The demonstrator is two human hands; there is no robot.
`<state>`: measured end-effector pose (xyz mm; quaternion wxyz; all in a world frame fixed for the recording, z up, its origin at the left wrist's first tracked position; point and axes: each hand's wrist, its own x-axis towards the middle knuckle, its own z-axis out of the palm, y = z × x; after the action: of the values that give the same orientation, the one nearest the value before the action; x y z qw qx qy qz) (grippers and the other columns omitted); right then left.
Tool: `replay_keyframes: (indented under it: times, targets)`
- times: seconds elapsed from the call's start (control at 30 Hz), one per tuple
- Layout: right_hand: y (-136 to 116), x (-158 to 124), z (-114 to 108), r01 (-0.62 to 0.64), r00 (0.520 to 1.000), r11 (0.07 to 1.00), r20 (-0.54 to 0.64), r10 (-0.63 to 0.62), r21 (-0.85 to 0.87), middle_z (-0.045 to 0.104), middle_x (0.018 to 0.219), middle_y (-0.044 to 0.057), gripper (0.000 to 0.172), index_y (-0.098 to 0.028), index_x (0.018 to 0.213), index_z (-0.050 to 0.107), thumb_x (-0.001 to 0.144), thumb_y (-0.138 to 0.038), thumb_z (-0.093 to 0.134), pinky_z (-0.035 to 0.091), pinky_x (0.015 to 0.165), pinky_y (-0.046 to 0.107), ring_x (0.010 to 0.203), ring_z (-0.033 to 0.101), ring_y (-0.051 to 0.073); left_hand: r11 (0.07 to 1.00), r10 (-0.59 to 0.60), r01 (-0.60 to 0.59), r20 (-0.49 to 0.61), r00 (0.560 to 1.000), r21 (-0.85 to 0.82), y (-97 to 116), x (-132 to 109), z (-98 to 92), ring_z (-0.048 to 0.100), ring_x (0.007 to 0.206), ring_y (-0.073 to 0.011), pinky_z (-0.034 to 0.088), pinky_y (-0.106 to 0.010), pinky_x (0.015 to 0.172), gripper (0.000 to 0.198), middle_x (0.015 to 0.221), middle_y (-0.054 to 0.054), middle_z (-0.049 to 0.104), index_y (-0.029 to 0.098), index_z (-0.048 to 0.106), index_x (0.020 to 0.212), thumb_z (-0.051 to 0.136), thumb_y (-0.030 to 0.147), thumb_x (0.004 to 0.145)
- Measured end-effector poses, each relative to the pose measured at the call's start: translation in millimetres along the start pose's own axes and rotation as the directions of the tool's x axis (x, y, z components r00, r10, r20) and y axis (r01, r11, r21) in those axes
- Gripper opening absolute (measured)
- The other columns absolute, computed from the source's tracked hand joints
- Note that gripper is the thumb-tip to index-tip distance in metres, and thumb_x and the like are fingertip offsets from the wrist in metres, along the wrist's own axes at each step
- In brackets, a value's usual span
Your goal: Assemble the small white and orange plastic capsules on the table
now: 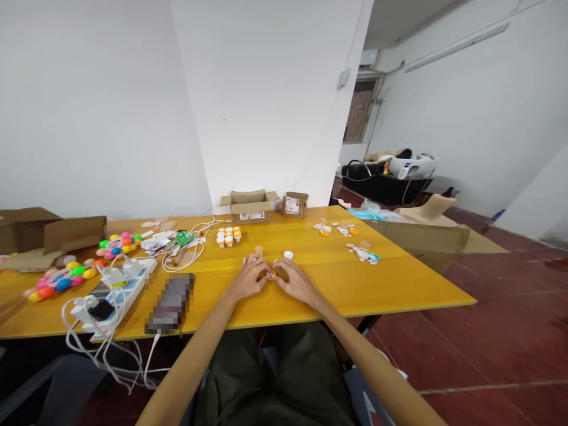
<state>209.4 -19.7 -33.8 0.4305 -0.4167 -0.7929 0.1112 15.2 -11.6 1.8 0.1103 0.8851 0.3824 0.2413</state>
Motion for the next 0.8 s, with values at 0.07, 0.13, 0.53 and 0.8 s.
replay_keyframes:
  times: [0.07,0.13,0.53,0.8]
  targets:
    - [-2,0,0,0.0,0.999,1.0,0.033,0.0,-0.019,0.068,0.098,0.005,0.012,-0.025,0.095,0.064,0.084,-0.021,0.063,0.052,0.086,0.036,0.092,0.064,0.022,1.0,0.005,-0.005,0.001,1.0,-0.002,0,0,-0.5,0.048,0.115,-0.0276,0.035,-0.05,0.103,0.014,0.107,-0.004,0.068,0.027,0.065,0.097,0.054,0.021,0.09]
    - [-2,0,1,0.004,0.998,0.999,0.056,-0.002,-0.034,0.067,0.095,0.004,0.009,-0.025,0.094,0.063,0.085,-0.022,0.063,0.052,0.085,0.035,0.091,0.064,0.021,1.0,0.01,-0.01,0.001,1.0,-0.007,-1,0,-0.5,0.048,0.114,-0.027,0.035,-0.05,0.103,0.013,0.106,-0.004,0.068,0.026,0.064,0.096,0.054,0.02,0.09]
    - [0,2,0,-0.016,0.996,0.999,0.091,0.012,0.04,0.068,0.092,0.003,0.008,-0.024,0.092,0.063,0.086,-0.02,0.063,0.052,0.085,0.034,0.089,0.065,0.02,1.0,0.01,-0.01,0.015,1.0,-0.014,-2,0,0.3,0.048,0.113,-0.0261,0.034,-0.05,0.105,0.013,0.106,-0.004,0.067,0.025,0.063,0.096,0.052,0.021,0.091]
    - [11,2,0,-0.119,0.991,0.985,-0.042,0.125,0.123,0.072,0.099,0.004,0.024,-0.024,0.097,0.066,0.081,-0.014,0.051,0.055,0.081,0.034,0.085,0.067,0.02,1.0,0.008,-0.008,0.02,1.0,-0.001,0,-1,-2.2,0.047,0.118,-0.0276,0.034,-0.049,0.104,0.018,0.112,-0.005,0.066,0.027,0.064,0.104,0.051,0.023,0.092]
